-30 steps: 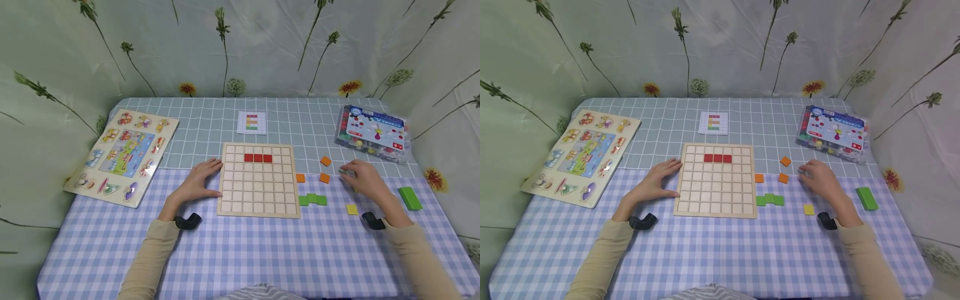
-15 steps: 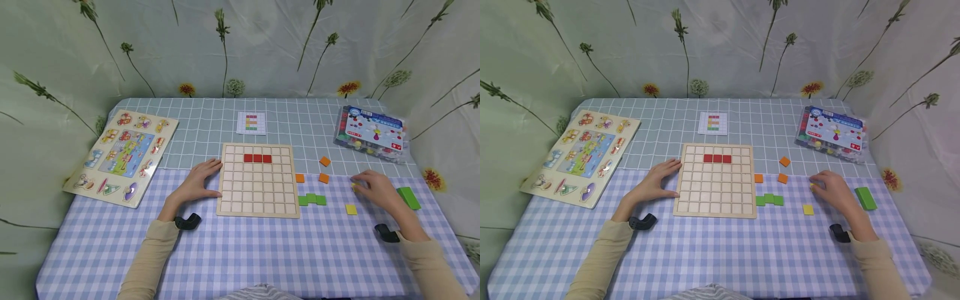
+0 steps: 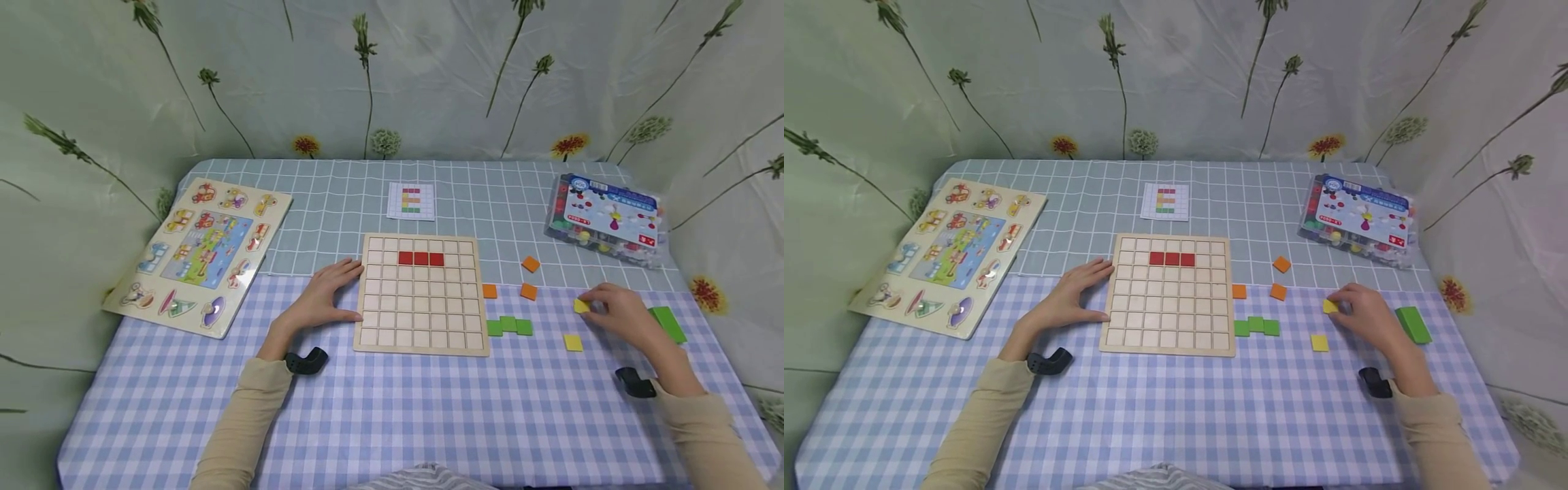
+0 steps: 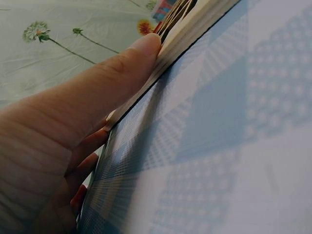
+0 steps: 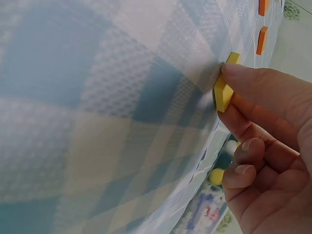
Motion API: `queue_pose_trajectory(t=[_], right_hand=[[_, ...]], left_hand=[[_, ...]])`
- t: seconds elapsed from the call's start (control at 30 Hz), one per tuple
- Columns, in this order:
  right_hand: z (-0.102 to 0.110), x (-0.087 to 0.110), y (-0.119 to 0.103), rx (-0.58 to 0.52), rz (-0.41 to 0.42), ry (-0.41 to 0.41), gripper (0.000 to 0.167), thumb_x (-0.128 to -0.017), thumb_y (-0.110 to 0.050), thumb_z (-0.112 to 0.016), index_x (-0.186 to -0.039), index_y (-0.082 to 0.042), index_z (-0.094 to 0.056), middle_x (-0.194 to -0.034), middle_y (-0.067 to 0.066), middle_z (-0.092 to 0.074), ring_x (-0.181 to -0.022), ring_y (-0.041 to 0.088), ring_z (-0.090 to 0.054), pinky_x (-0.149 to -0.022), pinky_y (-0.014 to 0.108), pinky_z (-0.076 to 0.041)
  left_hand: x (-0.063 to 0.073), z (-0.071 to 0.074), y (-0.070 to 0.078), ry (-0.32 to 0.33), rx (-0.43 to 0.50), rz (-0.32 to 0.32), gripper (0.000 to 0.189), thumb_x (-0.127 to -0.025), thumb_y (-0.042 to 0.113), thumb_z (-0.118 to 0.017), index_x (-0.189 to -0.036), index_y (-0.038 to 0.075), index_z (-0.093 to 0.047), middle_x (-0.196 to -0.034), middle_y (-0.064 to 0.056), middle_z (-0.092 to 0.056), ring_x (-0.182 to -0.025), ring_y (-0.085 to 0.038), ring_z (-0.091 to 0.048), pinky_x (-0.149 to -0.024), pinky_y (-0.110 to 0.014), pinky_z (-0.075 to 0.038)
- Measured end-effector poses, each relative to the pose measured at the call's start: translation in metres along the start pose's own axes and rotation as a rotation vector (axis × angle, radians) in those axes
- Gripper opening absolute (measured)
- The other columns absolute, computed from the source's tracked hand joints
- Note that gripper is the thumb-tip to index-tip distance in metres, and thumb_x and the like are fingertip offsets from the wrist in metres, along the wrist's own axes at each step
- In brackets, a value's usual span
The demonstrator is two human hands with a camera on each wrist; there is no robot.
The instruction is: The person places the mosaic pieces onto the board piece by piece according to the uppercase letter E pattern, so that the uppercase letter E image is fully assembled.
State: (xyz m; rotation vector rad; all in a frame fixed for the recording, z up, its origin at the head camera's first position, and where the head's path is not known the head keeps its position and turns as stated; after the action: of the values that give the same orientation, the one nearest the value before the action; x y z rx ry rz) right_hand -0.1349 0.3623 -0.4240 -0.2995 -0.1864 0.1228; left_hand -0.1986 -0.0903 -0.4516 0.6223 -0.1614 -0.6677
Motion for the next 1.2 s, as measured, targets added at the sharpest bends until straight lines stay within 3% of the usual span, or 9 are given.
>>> queue_pose_trajectory(t=[0.2,0.33,0.93,1.2], right_hand=[[0.002,-0.007,-0.015,-0.003,-0.001,-0.018,0.031,-0.081,-0.012,-0.069,-0.104,0.008,-0.067,-0.096,0.022,-0.065,-0.083,0.030,-0.059,-0.074,0.048,-0.050],[0.006,-0.013,-0.035,0.019,0.048,-0.006,0.029,-0.081,-0.011,-0.069,-0.104,0.006,-0.068,-0.097,0.021,-0.066,-0.088,0.034,-0.060,-0.080,0.052,-0.049],[0.001,-0.049,-0.121,0.044,0.327,0.066,0.019,-0.080,-0.008,-0.071,-0.097,0.000,-0.072,-0.092,0.014,-0.066,-0.082,0.026,-0.059,-0.073,0.043,-0.050],[-0.009,-0.067,-0.158,0.026,0.413,0.078,0.024,-0.078,-0.010,-0.073,-0.100,0.001,-0.072,-0.093,0.014,-0.066,-0.084,0.026,-0.061,-0.074,0.040,-0.051]], left_hand=[[0.000,-0.003,-0.002,-0.009,-0.017,0.003,0.094,-0.068,0.042,-0.080,-0.144,0.008,-0.037,-0.152,-0.012,-0.035,-0.144,-0.032,-0.023,-0.114,-0.054,-0.018],[-0.001,-0.004,-0.003,-0.012,-0.021,0.009,0.094,-0.068,0.043,-0.080,-0.145,0.008,-0.037,-0.152,-0.011,-0.034,-0.145,-0.031,-0.023,-0.114,-0.053,-0.018],[0.001,-0.005,-0.003,-0.011,-0.014,0.006,0.094,-0.069,0.041,-0.080,-0.144,0.007,-0.037,-0.152,-0.012,-0.035,-0.145,-0.032,-0.023,-0.115,-0.053,-0.018],[-0.001,-0.004,0.000,-0.007,-0.017,-0.006,0.093,-0.069,0.042,-0.080,-0.144,0.008,-0.038,-0.152,-0.012,-0.035,-0.144,-0.032,-0.024,-0.114,-0.055,-0.019]])
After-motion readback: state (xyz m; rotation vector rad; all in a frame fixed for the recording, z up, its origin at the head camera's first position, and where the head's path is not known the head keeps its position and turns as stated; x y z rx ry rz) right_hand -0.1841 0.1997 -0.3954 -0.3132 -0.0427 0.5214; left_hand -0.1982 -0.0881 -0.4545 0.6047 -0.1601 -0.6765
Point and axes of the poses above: each hand's wrist, its own x-axis away from the middle knuckle, its own z-axis out of the back of the hand, y = z × x, the point moved 8 cm from there along -x, towards the middle knuckle
